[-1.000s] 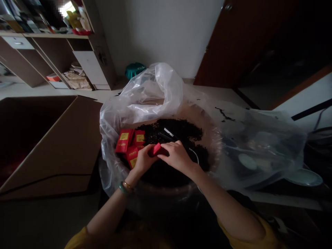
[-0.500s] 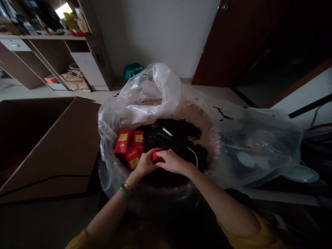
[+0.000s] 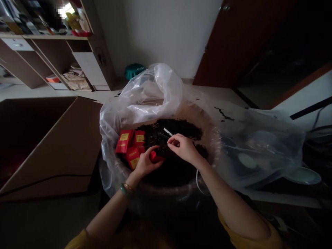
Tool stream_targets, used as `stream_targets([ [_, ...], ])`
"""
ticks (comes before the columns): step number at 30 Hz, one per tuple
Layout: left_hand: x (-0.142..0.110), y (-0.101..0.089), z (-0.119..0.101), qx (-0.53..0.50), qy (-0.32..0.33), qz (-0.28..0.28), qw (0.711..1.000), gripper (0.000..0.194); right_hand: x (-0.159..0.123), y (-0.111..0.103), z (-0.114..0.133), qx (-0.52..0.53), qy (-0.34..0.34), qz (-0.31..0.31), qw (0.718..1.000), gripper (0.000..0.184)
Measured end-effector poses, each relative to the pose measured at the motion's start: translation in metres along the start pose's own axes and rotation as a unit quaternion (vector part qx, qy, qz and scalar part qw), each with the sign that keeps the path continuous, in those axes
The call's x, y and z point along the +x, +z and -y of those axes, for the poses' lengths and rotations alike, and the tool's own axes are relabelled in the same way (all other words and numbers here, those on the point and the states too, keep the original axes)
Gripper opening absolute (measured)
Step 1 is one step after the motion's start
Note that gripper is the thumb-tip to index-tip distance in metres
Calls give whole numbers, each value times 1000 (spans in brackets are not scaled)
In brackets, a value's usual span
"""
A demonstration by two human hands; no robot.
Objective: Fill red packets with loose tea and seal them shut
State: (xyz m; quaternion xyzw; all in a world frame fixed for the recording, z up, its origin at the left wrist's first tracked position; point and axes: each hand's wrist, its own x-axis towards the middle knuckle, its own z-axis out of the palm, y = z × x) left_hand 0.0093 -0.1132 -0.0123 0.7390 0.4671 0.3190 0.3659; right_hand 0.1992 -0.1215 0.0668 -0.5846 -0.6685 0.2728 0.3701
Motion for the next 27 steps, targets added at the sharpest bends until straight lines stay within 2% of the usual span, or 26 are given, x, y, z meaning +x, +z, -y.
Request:
stream_targets([
  [2,0,0,0,-6,2,-1,1000,60,-2,0,1,-21,-29,18,999,10],
  [4,0,0,1,-9,2,3,1000,61,-6,4,4,-42,-65,99,992,14],
  [6,0,0,1,-14,0,18,1000,64,-10,10,6,-82,-89,195,973,17],
  [8,0,-1,1,-17,4,50,999,71,-13,16,6,-138,-86,264,951,15],
  [11,-1,-2,-2,-5,20,94,995,79,-13,21,1,-194,-78,308,928,14],
  [16,-1,-3,-5,5,22,94,995,78,-8,19,-4,-194,-99,298,929,12],
  [20,0,-4,-4,11,9,73,997,74,-6,7,2,-162,-71,273,945,6],
  [24,0,-5,-3,9,1,51,999,73,-5,-8,7,-113,-8,217,970,12],
  [27,0,-4,-1,4,-3,34,999,76,-4,-13,7,-100,-22,150,983,18],
])
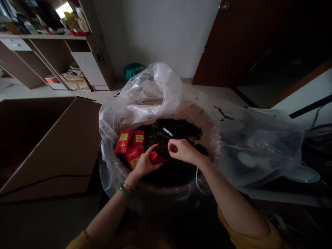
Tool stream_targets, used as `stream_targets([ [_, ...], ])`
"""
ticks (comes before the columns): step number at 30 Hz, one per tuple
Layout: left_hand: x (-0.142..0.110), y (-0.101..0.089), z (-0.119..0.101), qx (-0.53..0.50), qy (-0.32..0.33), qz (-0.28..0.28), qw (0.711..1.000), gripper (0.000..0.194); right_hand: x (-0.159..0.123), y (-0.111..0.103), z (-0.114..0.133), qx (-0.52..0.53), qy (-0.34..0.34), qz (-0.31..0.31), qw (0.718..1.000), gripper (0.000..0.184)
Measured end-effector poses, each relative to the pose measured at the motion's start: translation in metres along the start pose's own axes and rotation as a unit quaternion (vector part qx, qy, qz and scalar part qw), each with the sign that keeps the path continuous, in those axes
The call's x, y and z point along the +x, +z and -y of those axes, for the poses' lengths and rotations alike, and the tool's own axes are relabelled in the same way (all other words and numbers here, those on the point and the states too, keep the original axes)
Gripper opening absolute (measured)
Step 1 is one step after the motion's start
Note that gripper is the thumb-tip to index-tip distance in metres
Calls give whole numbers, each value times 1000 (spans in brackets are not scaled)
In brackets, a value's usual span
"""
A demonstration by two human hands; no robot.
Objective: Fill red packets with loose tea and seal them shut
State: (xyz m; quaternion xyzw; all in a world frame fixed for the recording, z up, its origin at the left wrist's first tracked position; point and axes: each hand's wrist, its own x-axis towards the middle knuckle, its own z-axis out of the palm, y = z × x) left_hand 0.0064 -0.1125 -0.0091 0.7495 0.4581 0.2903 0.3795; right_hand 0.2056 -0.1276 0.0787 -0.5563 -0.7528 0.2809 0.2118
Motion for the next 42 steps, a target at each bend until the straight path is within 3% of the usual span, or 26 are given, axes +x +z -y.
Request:
stream_targets([
  [2,0,1,1,-12,1,-9,1000,77,0,3,0,1,-50,-20,999,25],
  [5,0,2,2,-28,3,-3,1000,79,2,14,1,-8,-113,35,993,26],
  [8,-1,1,0,-25,8,32,999,80,6,26,1,-58,-95,111,988,19],
  [11,-2,0,-3,-20,16,64,998,83,10,34,0,-99,-63,128,985,17],
  [16,-1,-1,-5,-18,13,56,998,82,10,30,2,-42,-22,81,996,19],
  [23,0,1,2,-13,-1,9,1000,81,10,17,-6,111,14,-42,993,12],
  [26,1,1,4,-46,13,-27,999,80,11,12,-12,111,20,-96,989,10],
  [29,2,1,4,-90,29,-67,993,75,9,9,-11,40,-36,-127,990,11],
  [32,4,1,5,-125,23,-84,988,71,6,12,-3,5,-121,-112,986,17],
  [34,4,0,4,-155,14,-68,986,73,5,18,3,-10,-152,-76,985,21],
  [37,4,-1,0,-220,-12,-16,975,77,6,29,5,-10,-146,-34,989,5],
  [42,3,-3,-6,-276,-73,52,957,55,11,36,-1,50,-79,-113,989,5],
])
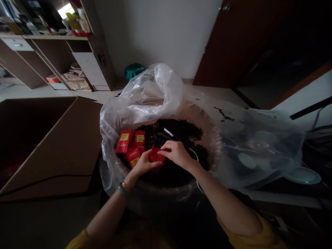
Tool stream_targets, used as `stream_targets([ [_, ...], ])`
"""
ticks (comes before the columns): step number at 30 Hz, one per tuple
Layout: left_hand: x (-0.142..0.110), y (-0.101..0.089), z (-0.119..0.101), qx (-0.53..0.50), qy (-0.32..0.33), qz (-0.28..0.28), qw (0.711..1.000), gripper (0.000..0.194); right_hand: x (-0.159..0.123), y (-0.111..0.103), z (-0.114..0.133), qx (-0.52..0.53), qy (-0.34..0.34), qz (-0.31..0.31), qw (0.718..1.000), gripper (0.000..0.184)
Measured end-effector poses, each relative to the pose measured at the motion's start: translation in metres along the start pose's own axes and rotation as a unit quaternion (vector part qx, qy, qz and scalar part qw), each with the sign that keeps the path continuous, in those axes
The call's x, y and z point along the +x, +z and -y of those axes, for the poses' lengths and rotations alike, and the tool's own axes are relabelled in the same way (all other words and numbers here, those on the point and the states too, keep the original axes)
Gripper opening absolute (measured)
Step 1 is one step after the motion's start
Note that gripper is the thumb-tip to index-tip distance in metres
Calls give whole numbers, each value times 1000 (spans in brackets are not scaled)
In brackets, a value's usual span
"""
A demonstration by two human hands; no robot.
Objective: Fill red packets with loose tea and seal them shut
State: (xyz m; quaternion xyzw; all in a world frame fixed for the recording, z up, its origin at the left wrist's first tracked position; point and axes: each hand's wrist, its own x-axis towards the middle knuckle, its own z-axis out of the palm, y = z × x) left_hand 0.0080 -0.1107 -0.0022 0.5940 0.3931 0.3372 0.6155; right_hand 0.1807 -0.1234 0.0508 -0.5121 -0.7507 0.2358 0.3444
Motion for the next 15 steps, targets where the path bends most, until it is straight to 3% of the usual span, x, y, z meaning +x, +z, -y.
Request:
stream_targets([
  [3,-1,-1,-4,-35,-57,29,997,51,2,1,-3,23,39,-28,999,7],
  [7,-2,-1,-11,-64,-100,73,990,48,3,6,-4,41,68,-27,996,31],
  [10,-2,1,-16,-43,-93,90,991,45,3,9,-3,45,43,-5,998,11],
  [15,0,9,-19,-25,-60,80,995,38,4,13,-4,30,16,-5,999,14],
])
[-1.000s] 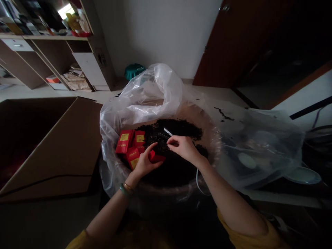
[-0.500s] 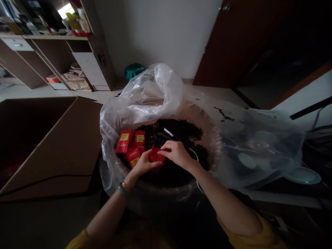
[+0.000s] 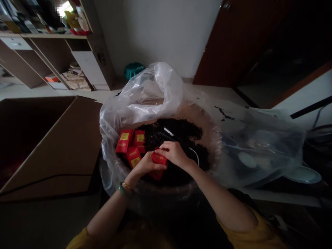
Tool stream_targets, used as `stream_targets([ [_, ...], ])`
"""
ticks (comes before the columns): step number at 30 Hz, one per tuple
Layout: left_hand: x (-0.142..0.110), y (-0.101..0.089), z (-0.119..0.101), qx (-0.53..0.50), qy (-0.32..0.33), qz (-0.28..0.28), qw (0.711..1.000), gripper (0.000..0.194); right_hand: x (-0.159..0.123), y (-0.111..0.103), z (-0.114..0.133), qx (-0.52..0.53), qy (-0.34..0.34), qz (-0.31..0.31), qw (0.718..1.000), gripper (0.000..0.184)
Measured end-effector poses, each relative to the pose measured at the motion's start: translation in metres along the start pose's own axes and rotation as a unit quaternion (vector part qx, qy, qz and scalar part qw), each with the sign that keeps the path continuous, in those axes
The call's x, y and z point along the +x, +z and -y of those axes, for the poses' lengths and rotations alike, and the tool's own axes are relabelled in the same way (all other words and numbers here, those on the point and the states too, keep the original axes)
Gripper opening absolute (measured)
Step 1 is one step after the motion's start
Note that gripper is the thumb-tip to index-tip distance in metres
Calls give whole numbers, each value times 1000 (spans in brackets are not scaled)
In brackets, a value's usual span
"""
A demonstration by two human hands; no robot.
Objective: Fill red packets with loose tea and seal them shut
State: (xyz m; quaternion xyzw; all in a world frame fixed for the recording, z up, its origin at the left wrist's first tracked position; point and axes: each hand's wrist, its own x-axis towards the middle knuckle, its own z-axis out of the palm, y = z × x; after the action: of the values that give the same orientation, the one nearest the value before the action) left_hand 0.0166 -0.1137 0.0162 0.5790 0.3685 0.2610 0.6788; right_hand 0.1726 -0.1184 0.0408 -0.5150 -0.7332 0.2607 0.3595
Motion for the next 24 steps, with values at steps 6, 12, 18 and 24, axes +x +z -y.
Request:
stream_targets([
  [6,1,4,0,40,-19,-37,998,28,0,-1,-1,-15,-14,4,1000,13],
  [12,1,2,-3,38,-22,-2,999,29,-2,-1,0,-36,-53,11,998,27],
  [18,0,1,2,-13,-40,-71,997,34,8,-16,-20,-173,5,-80,982,25],
  [24,1,2,2,-114,-51,-110,986,48,11,-20,-55,-376,125,-24,918,51],
])
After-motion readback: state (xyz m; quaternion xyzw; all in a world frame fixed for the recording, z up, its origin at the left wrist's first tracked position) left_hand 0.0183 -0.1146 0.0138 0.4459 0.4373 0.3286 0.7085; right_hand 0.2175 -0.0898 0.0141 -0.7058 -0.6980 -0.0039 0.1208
